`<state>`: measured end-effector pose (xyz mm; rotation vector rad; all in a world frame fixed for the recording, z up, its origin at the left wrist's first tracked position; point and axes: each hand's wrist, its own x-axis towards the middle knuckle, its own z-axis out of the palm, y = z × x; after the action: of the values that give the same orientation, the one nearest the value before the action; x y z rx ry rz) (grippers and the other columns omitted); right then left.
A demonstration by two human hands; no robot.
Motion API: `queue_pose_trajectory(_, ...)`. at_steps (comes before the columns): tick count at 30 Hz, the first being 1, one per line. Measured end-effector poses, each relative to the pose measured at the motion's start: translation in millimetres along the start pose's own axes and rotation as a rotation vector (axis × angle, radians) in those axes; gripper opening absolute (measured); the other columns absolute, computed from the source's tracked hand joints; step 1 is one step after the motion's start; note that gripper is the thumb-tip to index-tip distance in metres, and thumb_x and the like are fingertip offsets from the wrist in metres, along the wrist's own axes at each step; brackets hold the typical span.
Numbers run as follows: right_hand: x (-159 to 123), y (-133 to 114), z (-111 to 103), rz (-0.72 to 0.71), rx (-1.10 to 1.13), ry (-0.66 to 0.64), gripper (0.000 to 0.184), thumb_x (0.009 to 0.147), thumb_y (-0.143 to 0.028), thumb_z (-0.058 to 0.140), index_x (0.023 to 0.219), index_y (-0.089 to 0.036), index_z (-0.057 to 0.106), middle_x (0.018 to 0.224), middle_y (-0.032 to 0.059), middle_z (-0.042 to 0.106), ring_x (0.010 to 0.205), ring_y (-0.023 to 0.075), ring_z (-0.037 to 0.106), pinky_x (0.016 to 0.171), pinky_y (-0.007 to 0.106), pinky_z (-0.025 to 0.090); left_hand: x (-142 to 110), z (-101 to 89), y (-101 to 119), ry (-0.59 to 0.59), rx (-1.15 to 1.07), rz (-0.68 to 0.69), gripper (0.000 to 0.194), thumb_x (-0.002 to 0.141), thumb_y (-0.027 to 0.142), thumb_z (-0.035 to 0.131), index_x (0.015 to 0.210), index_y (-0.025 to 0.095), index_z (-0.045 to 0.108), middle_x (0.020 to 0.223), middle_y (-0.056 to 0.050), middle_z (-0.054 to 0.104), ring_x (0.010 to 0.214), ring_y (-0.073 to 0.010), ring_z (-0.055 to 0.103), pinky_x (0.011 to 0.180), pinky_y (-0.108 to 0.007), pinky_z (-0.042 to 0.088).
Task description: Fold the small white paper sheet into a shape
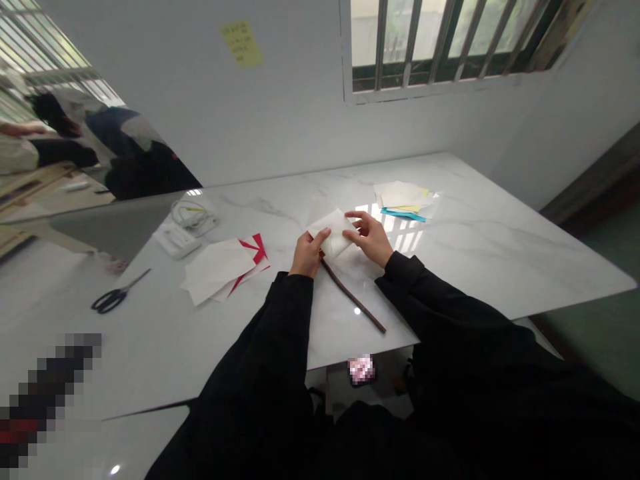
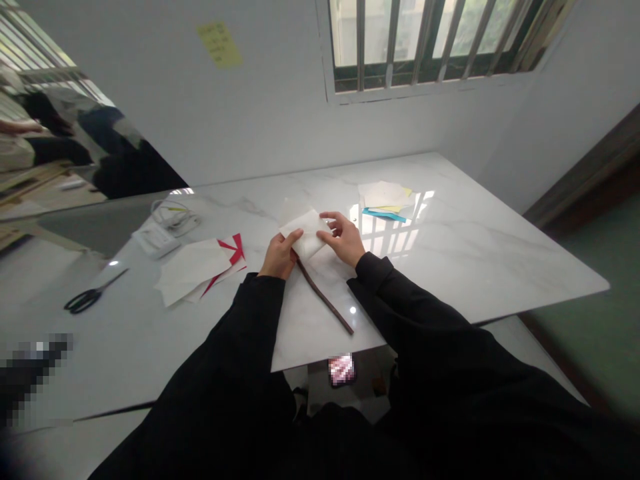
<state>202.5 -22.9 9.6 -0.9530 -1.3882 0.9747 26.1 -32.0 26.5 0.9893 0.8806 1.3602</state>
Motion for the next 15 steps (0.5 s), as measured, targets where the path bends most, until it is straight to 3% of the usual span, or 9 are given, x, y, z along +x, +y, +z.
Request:
queue_pose_trajectory(9, -2.7, -1.5, -0.6, -0.054, -0.103, 0.013, 0.043, 0.083, -0.036, 0.075, 0.124, -0.023, 0.071, 0.095, 0.0021, 0.071, 0.073, 0.0151, 0.06, 0.072, 0.031, 0.054, 1.7, -7.0, -4.5, 0.008, 0.079, 0.004, 0.069, 0.056, 0.039, 0.099, 0.117, 0.014, 0.077, 0.112, -0.014, 0.081, 0.113, -0.0369, 0.075, 0.1, -0.048, 0.059)
queue_pose_trajectory(15, -3.4, -3.8, 1.4, -0.014, -0.052, 0.023, 0.056, 0.081, -0.035, 0.076, 0.134, -0.022, 0.064, 0.094, 0.0023, 0.07, 0.072, 0.015, 0.059, 0.065, 0.029, 0.051, 1.4, -9.5, -4.5, -0.006, 0.086, -0.028, 0.065, 0.059, 0.039, 0.096, 0.115, 0.014, 0.078, 0.111, -0.014, 0.082, 0.11, -0.0356, 0.075, 0.096, -0.047, 0.06)
